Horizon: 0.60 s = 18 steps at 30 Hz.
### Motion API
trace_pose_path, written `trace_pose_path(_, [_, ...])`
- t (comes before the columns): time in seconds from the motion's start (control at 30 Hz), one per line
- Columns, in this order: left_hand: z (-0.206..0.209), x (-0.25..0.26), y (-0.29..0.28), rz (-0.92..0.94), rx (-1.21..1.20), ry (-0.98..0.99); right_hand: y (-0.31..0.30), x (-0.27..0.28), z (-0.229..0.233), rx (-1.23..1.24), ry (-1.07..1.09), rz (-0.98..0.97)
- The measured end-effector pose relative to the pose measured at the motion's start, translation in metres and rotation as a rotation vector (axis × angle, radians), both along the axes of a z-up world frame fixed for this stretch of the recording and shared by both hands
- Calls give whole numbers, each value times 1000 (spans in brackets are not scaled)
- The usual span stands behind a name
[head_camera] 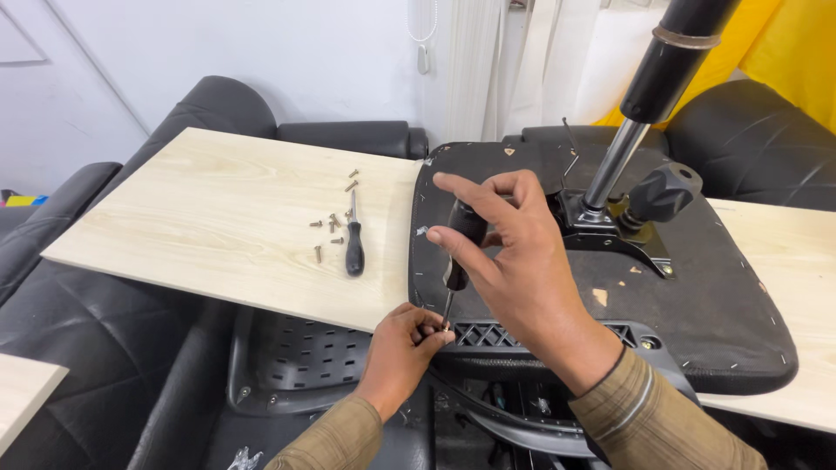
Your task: The person uses a screwdriver to remove screws from a black plastic frame attached to an office chair base. They detach the frame and set it aside, leaving the chair base exposed.
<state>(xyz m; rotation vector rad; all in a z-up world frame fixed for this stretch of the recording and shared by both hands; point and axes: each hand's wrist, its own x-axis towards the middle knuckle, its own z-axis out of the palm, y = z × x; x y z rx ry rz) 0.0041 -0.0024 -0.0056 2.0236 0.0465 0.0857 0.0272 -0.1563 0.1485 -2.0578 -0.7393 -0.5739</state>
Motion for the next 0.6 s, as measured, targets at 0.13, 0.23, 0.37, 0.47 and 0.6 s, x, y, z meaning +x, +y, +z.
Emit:
trace_pose_path(0.13, [2,-2,4,-56,15,-21,-1,-3,2,106,86,58])
trace_pose_path(0.23, [4,-2,6,-93,24,-39,-4,-5,3,83,48,101])
trace_pose_path(0.37, [4,-1,3,-48,11,-9,-4,-5,4,-25,-1,-4])
trace_pose_path(0.47, [2,0,-3,10,7,-9,-6,-8,5,-13,12,-6])
trace_pose_path(0.6, [-1,0,-6,42,31,-20,-10,-16,4,73,3,89])
